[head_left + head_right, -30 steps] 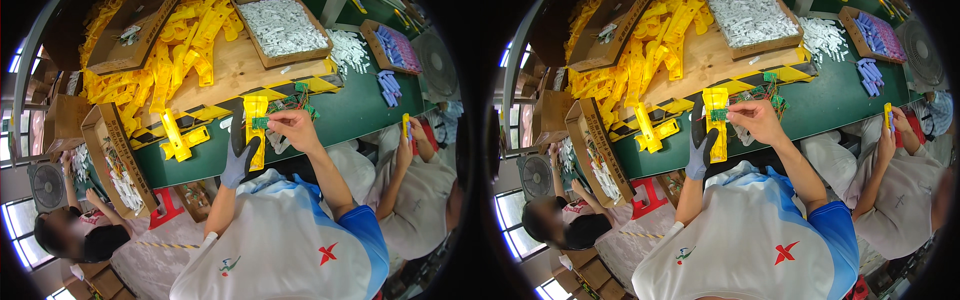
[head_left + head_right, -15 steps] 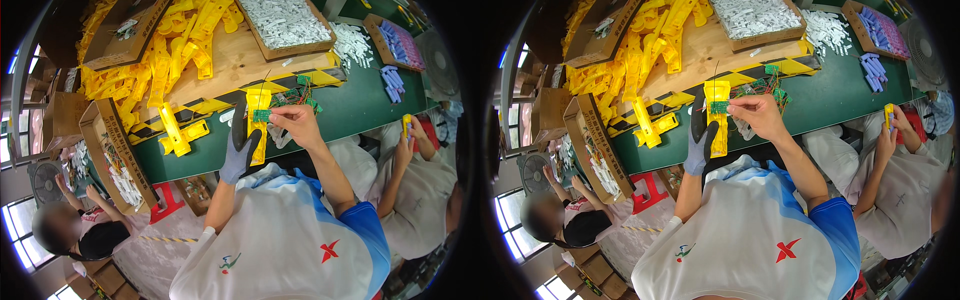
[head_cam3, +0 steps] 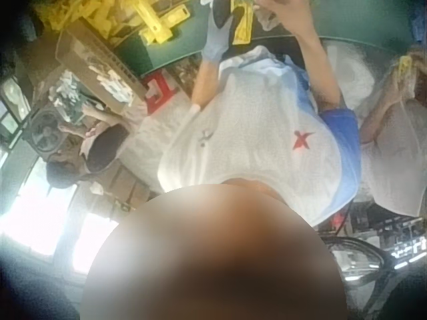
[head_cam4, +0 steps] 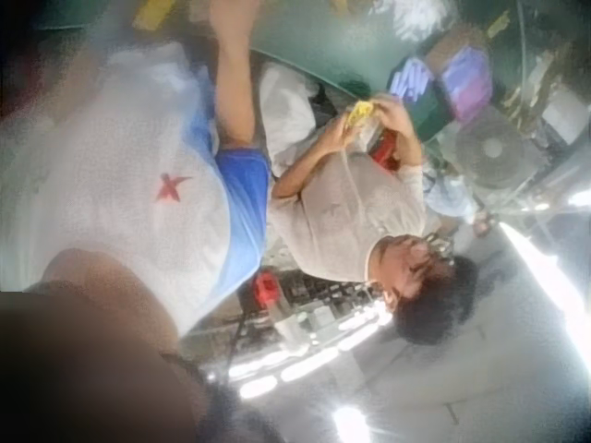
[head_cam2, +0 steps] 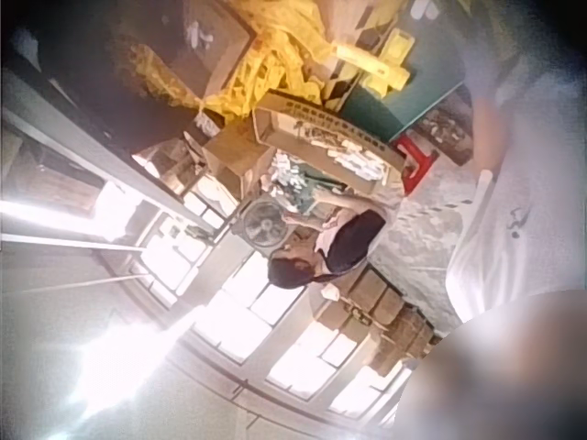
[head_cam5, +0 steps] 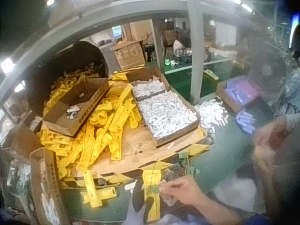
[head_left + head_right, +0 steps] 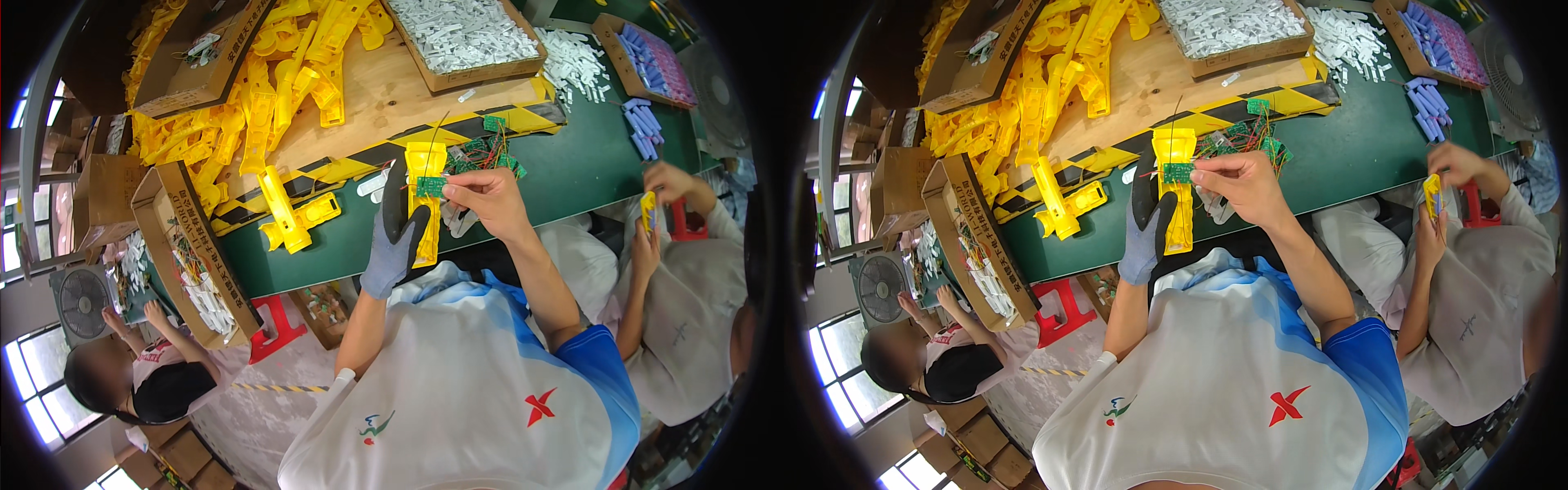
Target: Assembling electronic components into yellow plastic casings on a factory assembly line.
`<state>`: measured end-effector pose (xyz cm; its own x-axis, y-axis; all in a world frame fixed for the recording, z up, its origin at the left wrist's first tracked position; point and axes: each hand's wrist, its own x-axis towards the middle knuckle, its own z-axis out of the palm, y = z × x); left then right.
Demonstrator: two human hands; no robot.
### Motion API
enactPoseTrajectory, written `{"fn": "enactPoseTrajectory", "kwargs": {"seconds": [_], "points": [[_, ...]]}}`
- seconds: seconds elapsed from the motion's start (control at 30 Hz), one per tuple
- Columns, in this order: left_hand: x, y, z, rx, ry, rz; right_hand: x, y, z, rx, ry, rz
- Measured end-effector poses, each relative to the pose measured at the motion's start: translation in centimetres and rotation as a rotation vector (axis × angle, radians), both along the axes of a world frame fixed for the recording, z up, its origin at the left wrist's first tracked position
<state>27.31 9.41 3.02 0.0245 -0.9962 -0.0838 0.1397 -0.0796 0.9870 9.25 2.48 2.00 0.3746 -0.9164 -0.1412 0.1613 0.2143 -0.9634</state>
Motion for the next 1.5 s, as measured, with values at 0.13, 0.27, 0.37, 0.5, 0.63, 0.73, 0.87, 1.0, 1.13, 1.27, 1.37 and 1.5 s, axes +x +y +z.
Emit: {"fn": "enactPoseTrajectory", "kwargs": {"seconds": [0.13, 0.27, 0.37, 0.5, 0.63, 0.73, 0.87, 1.0, 1.13, 1.27, 1.37, 1.5], "points": [[-0.1, -0.1, 0.3, 0.021, 0.043, -0.036, -0.1, 0.3, -0.3, 0.009, -0.044, -0.024], [-0.4, -0.2, 0.1, -0.028, 0.012, 0.003, -0.1, 0.6, 0.0, 0.034, -0.001, -0.047], [-0.3, -0.3, 1.0, 0.023, 0.089, -0.009, -0.1, 0.7, 0.1, -0.002, 0.017, -0.069], [-0.9, -0.7, 0.8, 0.042, -0.178, 0.125, 0.2, 1.2, 0.1, 0.011, -0.017, -0.081], [-1.6, 0.0, 0.0, 0.075, -0.054, 0.193, 1.7, 2.2, -0.1, -0.037, -0.091, -0.18], [-2.1, 0.2, -0.8, 0.035, -0.002, 0.268, 2.5, 2.8, -0.2, -0.062, -0.175, -0.204], [-2.5, 0.6, -0.1, 0.101, 0.204, 0.324, 3.0, 2.8, 0.5, -0.04, -0.117, -0.184], [-2.4, 0.7, -0.5, 0.112, 0.226, 0.336, 2.5, 2.7, 0.4, 0.038, -0.051, -0.094], [-2.7, 1.3, -2.2, 0.083, 0.143, 0.328, 3.0, 4.2, 0.2, -0.046, 0.113, -0.243], [-2.6, 1.9, -3.0, 0.139, 0.295, 0.378, 2.3, 3.9, -0.8, 0.002, 0.144, -0.087], [-1.8, 0.9, -2.8, 0.124, 0.149, 0.294, 2.0, 3.0, 1.3, -0.029, 0.267, -0.017], [-0.6, -0.3, -3.3, 0.228, 0.188, 0.216, 1.1, 1.2, 3.2, -0.052, 0.341, 0.083]]}}
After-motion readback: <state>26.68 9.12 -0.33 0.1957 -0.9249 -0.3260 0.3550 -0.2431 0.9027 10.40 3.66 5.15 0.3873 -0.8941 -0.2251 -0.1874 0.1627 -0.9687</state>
